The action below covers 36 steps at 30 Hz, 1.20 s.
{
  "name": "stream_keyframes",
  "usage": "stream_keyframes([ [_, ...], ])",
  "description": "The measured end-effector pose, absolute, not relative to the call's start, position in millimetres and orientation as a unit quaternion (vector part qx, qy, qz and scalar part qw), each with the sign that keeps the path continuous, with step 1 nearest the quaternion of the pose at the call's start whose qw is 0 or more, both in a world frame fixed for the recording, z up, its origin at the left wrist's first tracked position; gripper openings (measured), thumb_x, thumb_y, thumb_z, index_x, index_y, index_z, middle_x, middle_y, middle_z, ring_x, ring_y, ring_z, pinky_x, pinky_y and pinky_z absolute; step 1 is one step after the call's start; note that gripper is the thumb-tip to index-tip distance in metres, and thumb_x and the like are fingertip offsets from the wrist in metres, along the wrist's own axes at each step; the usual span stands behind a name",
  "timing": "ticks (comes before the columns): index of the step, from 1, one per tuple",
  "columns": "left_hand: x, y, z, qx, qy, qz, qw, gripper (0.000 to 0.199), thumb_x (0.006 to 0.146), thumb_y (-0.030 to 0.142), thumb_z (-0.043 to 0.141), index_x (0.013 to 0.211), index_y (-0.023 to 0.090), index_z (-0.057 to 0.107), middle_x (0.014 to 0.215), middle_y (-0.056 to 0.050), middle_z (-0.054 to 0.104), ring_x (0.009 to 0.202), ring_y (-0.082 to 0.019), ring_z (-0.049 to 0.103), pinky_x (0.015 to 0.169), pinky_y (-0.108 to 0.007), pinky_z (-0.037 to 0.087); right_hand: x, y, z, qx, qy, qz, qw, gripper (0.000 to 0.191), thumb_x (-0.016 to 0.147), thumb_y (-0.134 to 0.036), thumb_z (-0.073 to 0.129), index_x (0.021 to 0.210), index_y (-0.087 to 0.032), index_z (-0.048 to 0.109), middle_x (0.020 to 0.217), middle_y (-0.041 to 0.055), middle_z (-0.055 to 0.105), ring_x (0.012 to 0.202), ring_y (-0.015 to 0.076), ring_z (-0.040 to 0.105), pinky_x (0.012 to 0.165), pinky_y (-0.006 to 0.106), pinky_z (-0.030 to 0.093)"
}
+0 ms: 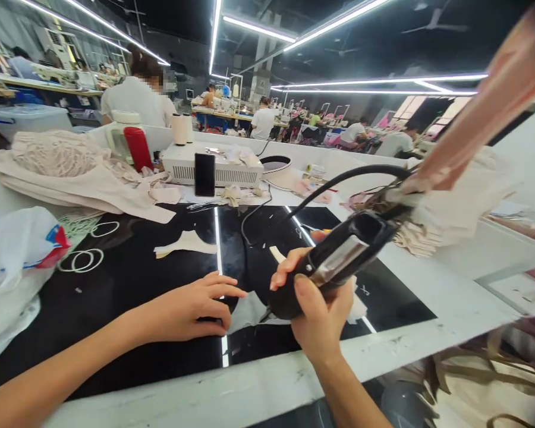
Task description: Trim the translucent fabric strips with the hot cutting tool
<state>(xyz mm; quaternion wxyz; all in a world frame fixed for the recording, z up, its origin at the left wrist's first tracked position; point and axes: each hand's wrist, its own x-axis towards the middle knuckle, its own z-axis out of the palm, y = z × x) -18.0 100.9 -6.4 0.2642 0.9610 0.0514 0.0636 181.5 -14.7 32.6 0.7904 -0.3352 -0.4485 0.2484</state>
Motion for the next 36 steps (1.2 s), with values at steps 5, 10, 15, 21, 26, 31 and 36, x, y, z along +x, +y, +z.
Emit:
stream_keyframes([
  [5,-21,107,0,0.963,0.030,0.062,0.260,0.011,0.100,0.029,0.069,0.091,0.024,0.075,0.151,-0.004,0.061,0.150,-0.031,0.045,0.129,-0.051,0.029,190,-13,37,-0.350,-0.439,0.223,0.797,0.044,0.089,-0.025,0.078,0.130,-0.028,0.062,0.087,-0.0033,0.067,0.065,0.0135,0.064,0.059,0.030,0.057],
  [10,-32,120,5,0.976,0.042,0.057,0.204,0.013,0.101,0.028,0.066,0.091,0.026,0.074,0.151,-0.002,0.061,0.149,-0.031,0.046,0.129,-0.053,0.029,186,-12,38,-0.348,-0.434,0.226,0.800,0.047,0.088,-0.023,0.078,0.131,-0.030,0.059,0.087,-0.0035,0.068,0.063,0.0132,0.064,0.058,0.029,0.057],
  [15,-43,143,-10,0.976,0.096,0.174,0.084,0.020,0.104,0.029,0.055,0.099,0.031,0.075,0.144,0.000,0.065,0.133,-0.028,0.060,0.113,-0.044,0.048,178,-5,36,-0.339,-0.439,0.246,0.795,0.031,0.084,-0.024,0.078,0.107,-0.030,0.057,0.083,-0.0062,0.064,0.059,0.0100,0.057,0.052,0.024,0.051],
  [21,-33,132,-18,0.958,0.107,0.254,0.084,0.027,0.106,0.038,0.049,0.109,0.028,0.074,0.105,-0.001,0.074,0.089,-0.020,0.074,0.079,-0.027,0.059,179,-2,35,-0.339,-0.447,0.257,0.787,0.030,0.081,-0.024,0.079,0.097,-0.027,0.054,0.081,-0.0064,0.062,0.061,0.0095,0.055,0.054,0.024,0.050],
  [26,-23,114,-11,0.973,0.116,0.172,0.101,0.028,0.110,0.025,0.044,0.114,0.023,0.071,0.117,-0.004,0.074,0.106,-0.020,0.071,0.096,-0.032,0.056,185,-12,36,-0.345,-0.438,0.245,0.793,0.034,0.085,-0.019,0.078,0.111,-0.029,0.059,0.086,-0.0055,0.067,0.064,0.0104,0.062,0.057,0.025,0.055],
  [31,-23,116,-11,0.979,0.114,0.163,0.045,0.026,0.109,0.019,0.046,0.115,0.019,0.072,0.120,-0.007,0.076,0.116,-0.025,0.068,0.114,-0.048,0.046,190,-14,38,-0.355,-0.440,0.229,0.792,0.047,0.087,-0.023,0.078,0.129,-0.028,0.060,0.086,-0.0033,0.068,0.064,0.0136,0.065,0.057,0.030,0.057],
  [36,-18,104,-9,0.969,0.128,0.184,0.103,0.022,0.107,0.022,0.056,0.121,0.017,0.070,0.126,-0.010,0.075,0.122,-0.026,0.067,0.119,-0.051,0.041,185,-11,43,-0.340,-0.436,0.230,0.801,0.045,0.083,-0.024,0.081,0.125,-0.027,0.063,0.081,-0.0030,0.068,0.061,0.0151,0.064,0.053,0.031,0.057],
])
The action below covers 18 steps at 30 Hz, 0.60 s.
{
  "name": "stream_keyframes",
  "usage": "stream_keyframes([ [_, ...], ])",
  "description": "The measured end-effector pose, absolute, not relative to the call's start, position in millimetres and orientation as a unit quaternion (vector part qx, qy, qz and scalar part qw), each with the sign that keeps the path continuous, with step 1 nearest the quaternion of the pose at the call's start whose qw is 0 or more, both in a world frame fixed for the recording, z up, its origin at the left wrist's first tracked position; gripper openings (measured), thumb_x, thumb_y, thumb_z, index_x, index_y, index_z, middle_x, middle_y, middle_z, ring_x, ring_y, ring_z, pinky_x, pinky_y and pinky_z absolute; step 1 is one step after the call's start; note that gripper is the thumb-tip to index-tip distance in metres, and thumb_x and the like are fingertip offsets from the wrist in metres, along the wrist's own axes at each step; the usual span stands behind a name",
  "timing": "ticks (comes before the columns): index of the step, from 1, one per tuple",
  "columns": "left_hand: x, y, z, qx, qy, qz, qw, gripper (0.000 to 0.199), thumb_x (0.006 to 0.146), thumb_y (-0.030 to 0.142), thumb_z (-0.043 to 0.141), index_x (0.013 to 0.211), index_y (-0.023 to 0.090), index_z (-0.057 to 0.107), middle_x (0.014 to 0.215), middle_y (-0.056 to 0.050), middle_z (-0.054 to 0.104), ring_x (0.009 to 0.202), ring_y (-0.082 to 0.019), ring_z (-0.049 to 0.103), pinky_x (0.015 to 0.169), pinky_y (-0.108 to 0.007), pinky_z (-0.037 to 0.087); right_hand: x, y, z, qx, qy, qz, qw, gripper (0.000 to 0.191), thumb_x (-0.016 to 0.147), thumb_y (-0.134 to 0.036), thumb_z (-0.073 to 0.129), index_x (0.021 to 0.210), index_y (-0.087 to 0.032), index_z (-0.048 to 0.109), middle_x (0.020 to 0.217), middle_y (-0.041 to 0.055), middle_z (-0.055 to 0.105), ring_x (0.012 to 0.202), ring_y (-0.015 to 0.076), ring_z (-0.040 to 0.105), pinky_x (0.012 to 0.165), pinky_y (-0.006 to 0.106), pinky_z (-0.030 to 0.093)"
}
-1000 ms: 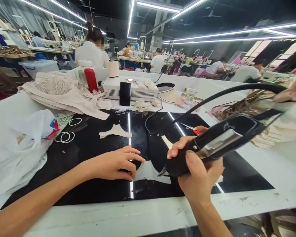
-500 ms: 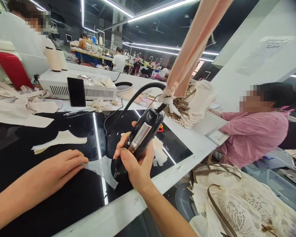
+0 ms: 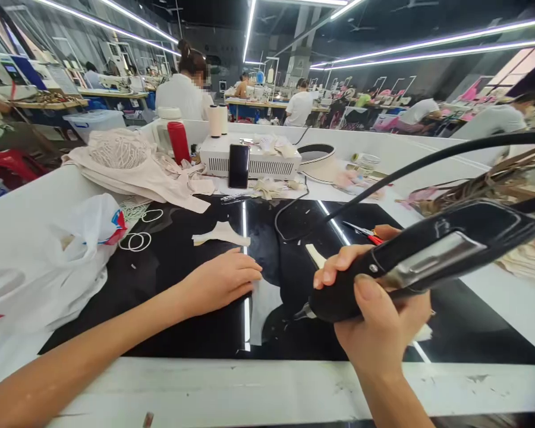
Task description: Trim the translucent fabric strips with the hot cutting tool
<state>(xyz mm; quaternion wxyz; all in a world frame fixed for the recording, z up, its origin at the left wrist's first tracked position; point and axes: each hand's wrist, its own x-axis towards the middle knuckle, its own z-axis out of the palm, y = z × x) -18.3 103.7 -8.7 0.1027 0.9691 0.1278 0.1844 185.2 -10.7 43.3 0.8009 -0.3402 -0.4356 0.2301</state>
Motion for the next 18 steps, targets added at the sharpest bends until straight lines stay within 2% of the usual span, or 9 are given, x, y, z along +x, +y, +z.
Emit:
stream_keyframes([
  [3,-13,92,-6,0.958,0.100,0.175,0.203,0.034,0.100,0.032,0.071,0.131,0.018,0.067,0.134,-0.011,0.071,0.129,-0.025,0.064,0.122,-0.047,0.039,178,-6,46,-0.334,-0.434,0.229,0.805,0.045,0.083,-0.026,0.080,0.125,-0.027,0.063,0.081,-0.0031,0.068,0.060,0.0145,0.064,0.053,0.030,0.056],
  [6,-11,85,-6,0.950,0.084,0.142,0.264,0.055,0.092,0.042,0.080,0.139,0.020,0.063,0.143,-0.012,0.067,0.137,-0.029,0.058,0.128,-0.053,0.030,171,-1,46,-0.327,-0.433,0.230,0.808,0.045,0.084,-0.027,0.081,0.125,-0.027,0.063,0.082,-0.0033,0.068,0.060,0.0143,0.063,0.054,0.030,0.056],
  [10,-11,83,-9,0.950,0.092,0.103,0.279,0.066,0.088,0.048,0.082,0.144,0.021,0.060,0.152,-0.013,0.060,0.144,-0.035,0.051,0.128,-0.062,0.024,168,3,40,-0.323,-0.441,0.237,0.803,0.047,0.086,-0.028,0.081,0.128,-0.028,0.061,0.084,-0.0038,0.068,0.062,0.0138,0.064,0.057,0.031,0.057],
  [18,-13,85,-9,0.950,0.093,0.077,0.288,0.072,0.088,0.048,0.082,0.150,0.023,0.055,0.158,-0.012,0.054,0.149,-0.037,0.045,0.129,-0.064,0.021,167,3,33,-0.353,-0.441,0.239,0.789,0.048,0.087,-0.030,0.081,0.129,-0.030,0.058,0.086,-0.0037,0.067,0.063,0.0150,0.064,0.062,0.033,0.056],
])
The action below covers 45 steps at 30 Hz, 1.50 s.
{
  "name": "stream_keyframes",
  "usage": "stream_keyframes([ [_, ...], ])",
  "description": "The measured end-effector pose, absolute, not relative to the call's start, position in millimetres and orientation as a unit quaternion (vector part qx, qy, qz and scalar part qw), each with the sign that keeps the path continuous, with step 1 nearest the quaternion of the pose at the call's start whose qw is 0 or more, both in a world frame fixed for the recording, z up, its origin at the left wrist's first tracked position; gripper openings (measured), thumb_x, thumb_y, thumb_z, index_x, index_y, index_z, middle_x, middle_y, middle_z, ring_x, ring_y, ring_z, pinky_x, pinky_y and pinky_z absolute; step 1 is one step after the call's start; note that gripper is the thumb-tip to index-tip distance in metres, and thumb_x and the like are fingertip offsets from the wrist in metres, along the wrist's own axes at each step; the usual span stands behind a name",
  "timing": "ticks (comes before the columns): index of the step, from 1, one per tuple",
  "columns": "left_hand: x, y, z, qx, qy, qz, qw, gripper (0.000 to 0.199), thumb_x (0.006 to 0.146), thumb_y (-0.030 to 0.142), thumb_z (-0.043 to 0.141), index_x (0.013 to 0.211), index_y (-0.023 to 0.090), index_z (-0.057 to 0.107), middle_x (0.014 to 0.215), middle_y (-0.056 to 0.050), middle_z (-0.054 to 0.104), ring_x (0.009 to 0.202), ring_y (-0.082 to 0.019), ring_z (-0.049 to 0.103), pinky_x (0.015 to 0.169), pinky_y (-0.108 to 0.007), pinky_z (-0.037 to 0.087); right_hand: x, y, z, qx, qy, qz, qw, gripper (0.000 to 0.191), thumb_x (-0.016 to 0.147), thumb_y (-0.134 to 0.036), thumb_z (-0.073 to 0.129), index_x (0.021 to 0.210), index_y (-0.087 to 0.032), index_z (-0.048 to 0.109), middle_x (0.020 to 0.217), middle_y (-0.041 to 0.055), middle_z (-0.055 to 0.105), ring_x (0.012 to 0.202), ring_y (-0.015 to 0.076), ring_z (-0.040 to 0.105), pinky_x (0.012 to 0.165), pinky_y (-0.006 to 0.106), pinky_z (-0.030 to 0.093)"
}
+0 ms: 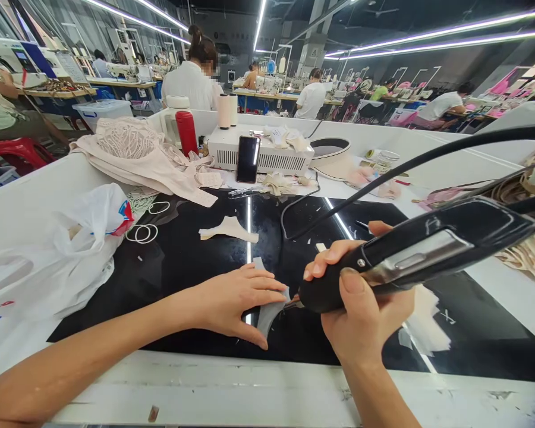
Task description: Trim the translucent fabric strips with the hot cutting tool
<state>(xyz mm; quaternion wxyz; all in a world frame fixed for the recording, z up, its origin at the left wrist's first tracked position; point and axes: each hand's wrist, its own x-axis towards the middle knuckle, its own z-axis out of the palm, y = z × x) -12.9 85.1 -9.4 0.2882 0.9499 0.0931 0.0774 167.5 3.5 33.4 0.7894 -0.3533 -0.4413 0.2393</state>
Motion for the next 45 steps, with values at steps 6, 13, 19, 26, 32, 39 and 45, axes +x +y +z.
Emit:
stream_keyframes([
  [6,-13,86,-10,0.949,0.091,0.080,0.290,0.074,0.087,0.048,0.083,0.151,0.025,0.055,0.158,-0.012,0.054,0.150,-0.037,0.044,0.129,-0.063,0.022,167,3,35,-0.353,-0.441,0.232,0.792,0.049,0.086,-0.032,0.081,0.129,-0.030,0.058,0.084,-0.0037,0.067,0.062,0.0151,0.064,0.060,0.033,0.056],
  [13,-13,87,-8,0.951,0.092,0.063,0.289,0.076,0.087,0.047,0.083,0.152,0.024,0.053,0.159,-0.011,0.053,0.151,-0.036,0.043,0.130,-0.060,0.020,166,2,33,-0.350,-0.443,0.239,0.790,0.047,0.088,-0.029,0.079,0.130,-0.031,0.058,0.085,-0.0040,0.067,0.063,0.0148,0.064,0.061,0.033,0.056],
  [19,-13,88,-8,0.950,0.086,0.072,0.292,0.075,0.086,0.049,0.084,0.151,0.025,0.054,0.158,-0.011,0.054,0.150,-0.036,0.044,0.129,-0.061,0.022,164,3,34,-0.366,-0.444,0.235,0.783,0.045,0.090,-0.028,0.077,0.130,-0.032,0.057,0.085,-0.0040,0.066,0.063,0.0154,0.063,0.061,0.034,0.055],
  [26,-14,88,-7,0.952,0.083,0.068,0.286,0.074,0.086,0.045,0.084,0.150,0.023,0.055,0.160,-0.011,0.052,0.151,-0.035,0.043,0.131,-0.059,0.021,159,0,33,-0.340,-0.436,0.250,0.795,0.049,0.087,-0.033,0.080,0.130,-0.031,0.058,0.085,-0.0037,0.065,0.064,0.0151,0.061,0.060,0.032,0.055],
  [32,-14,88,-9,0.954,0.076,0.080,0.280,0.071,0.085,0.046,0.085,0.147,0.021,0.059,0.158,-0.014,0.053,0.150,-0.035,0.045,0.130,-0.056,0.024,156,-1,31,-0.336,-0.435,0.265,0.792,0.048,0.088,-0.030,0.078,0.131,-0.031,0.057,0.085,-0.0036,0.065,0.064,0.0155,0.062,0.059,0.033,0.055],
  [39,-14,89,-8,0.952,0.071,0.084,0.285,0.071,0.086,0.044,0.084,0.147,0.020,0.059,0.159,-0.013,0.053,0.151,-0.034,0.044,0.131,-0.056,0.024,154,-2,32,-0.338,-0.432,0.272,0.791,0.047,0.089,-0.032,0.079,0.130,-0.032,0.057,0.085,-0.0039,0.064,0.064,0.0147,0.061,0.060,0.033,0.055],
  [45,-13,88,-3,0.950,0.075,0.075,0.293,0.076,0.085,0.043,0.086,0.151,0.022,0.055,0.157,-0.013,0.055,0.150,-0.035,0.044,0.130,-0.057,0.025,149,-8,33,-0.320,-0.439,0.289,0.788,0.049,0.087,-0.037,0.081,0.129,-0.031,0.057,0.084,-0.0028,0.063,0.063,0.0157,0.061,0.057,0.032,0.055],
])
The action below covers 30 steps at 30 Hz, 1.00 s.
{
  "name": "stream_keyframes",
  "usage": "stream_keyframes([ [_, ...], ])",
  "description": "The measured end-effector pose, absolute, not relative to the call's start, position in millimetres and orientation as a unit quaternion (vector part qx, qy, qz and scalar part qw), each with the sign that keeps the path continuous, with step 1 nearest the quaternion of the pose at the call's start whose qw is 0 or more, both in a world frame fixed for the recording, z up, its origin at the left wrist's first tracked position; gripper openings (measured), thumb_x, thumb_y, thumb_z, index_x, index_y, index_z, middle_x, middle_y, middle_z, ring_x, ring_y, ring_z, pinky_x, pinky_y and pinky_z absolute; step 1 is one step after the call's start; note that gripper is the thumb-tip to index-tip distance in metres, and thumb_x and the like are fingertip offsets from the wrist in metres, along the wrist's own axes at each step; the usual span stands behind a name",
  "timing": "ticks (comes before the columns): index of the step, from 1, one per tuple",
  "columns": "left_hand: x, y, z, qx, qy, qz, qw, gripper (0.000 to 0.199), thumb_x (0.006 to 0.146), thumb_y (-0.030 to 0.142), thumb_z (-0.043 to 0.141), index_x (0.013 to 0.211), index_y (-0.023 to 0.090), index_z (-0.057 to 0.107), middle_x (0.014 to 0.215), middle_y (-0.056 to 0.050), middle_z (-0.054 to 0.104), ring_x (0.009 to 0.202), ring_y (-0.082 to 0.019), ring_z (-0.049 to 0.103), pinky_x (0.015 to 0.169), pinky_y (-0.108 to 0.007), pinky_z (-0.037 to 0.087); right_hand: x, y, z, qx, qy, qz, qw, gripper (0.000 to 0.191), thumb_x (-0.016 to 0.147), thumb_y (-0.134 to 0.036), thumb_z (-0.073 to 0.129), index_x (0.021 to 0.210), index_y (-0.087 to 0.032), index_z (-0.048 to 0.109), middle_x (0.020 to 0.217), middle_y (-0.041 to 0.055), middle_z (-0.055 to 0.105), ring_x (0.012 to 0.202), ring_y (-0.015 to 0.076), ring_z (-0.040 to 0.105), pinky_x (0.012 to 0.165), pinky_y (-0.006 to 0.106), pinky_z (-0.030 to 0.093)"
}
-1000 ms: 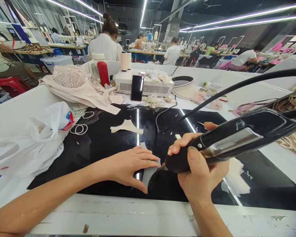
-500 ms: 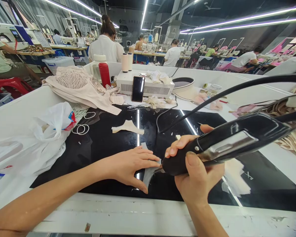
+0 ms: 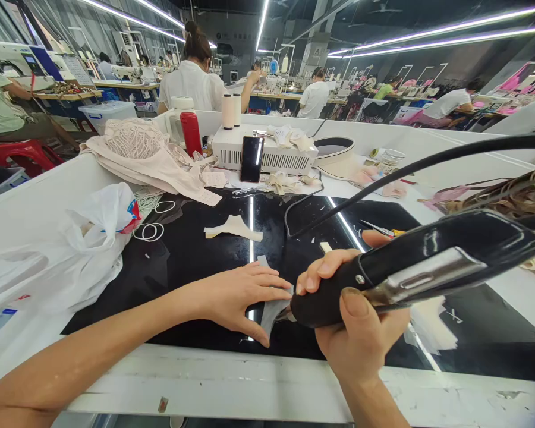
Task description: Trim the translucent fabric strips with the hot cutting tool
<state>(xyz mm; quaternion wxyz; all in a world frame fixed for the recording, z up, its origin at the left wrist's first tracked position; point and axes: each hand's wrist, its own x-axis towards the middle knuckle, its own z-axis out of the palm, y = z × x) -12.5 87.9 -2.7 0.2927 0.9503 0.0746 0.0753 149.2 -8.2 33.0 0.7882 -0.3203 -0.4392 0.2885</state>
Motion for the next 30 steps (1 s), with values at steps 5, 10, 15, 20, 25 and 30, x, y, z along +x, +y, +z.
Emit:
stream_keyframes([
  [5,-12,87,1,0.951,0.070,0.074,0.292,0.077,0.084,0.042,0.086,0.151,0.020,0.054,0.156,-0.014,0.055,0.149,-0.035,0.044,0.128,-0.053,0.029,149,-8,31,-0.323,-0.436,0.289,0.789,0.049,0.087,-0.035,0.081,0.129,-0.030,0.056,0.084,-0.0030,0.063,0.063,0.0156,0.061,0.057,0.032,0.055],
  [10,-13,88,-2,0.953,0.062,0.081,0.287,0.077,0.085,0.044,0.085,0.151,0.021,0.054,0.155,-0.013,0.056,0.148,-0.034,0.044,0.127,-0.051,0.029,148,-6,31,-0.325,-0.443,0.287,0.785,0.045,0.090,-0.030,0.078,0.129,-0.031,0.057,0.085,-0.0034,0.064,0.064,0.0150,0.061,0.059,0.033,0.056],
  [15,-12,87,0,0.953,0.067,0.069,0.286,0.071,0.086,0.045,0.085,0.146,0.021,0.057,0.157,-0.013,0.054,0.150,-0.033,0.043,0.128,-0.050,0.028,144,-12,34,-0.317,-0.421,0.304,0.794,0.046,0.087,-0.035,0.080,0.127,-0.030,0.058,0.080,-0.0041,0.062,0.060,0.0150,0.059,0.054,0.031,0.053],
  [20,-11,87,5,0.953,0.071,0.063,0.287,0.064,0.084,0.042,0.087,0.139,0.021,0.064,0.155,-0.013,0.056,0.147,-0.035,0.045,0.126,-0.052,0.031,143,-18,32,-0.302,-0.442,0.322,0.781,0.045,0.089,-0.035,0.079,0.130,-0.032,0.059,0.082,-0.0038,0.063,0.062,0.0152,0.059,0.054,0.032,0.054],
  [25,-11,87,3,0.947,0.064,0.081,0.305,0.064,0.083,0.044,0.087,0.139,0.023,0.065,0.153,-0.013,0.057,0.145,-0.036,0.048,0.125,-0.054,0.032,142,-19,30,-0.305,-0.444,0.324,0.778,0.045,0.090,-0.034,0.078,0.130,-0.033,0.058,0.082,-0.0042,0.062,0.062,0.0149,0.059,0.055,0.031,0.054],
  [30,-12,88,1,0.948,0.064,0.079,0.302,0.066,0.083,0.044,0.087,0.140,0.019,0.063,0.155,-0.016,0.055,0.147,-0.036,0.046,0.124,-0.052,0.032,144,-17,29,-0.305,-0.449,0.320,0.777,0.044,0.091,-0.032,0.077,0.131,-0.032,0.058,0.083,-0.0039,0.062,0.064,0.0149,0.059,0.055,0.031,0.054],
])
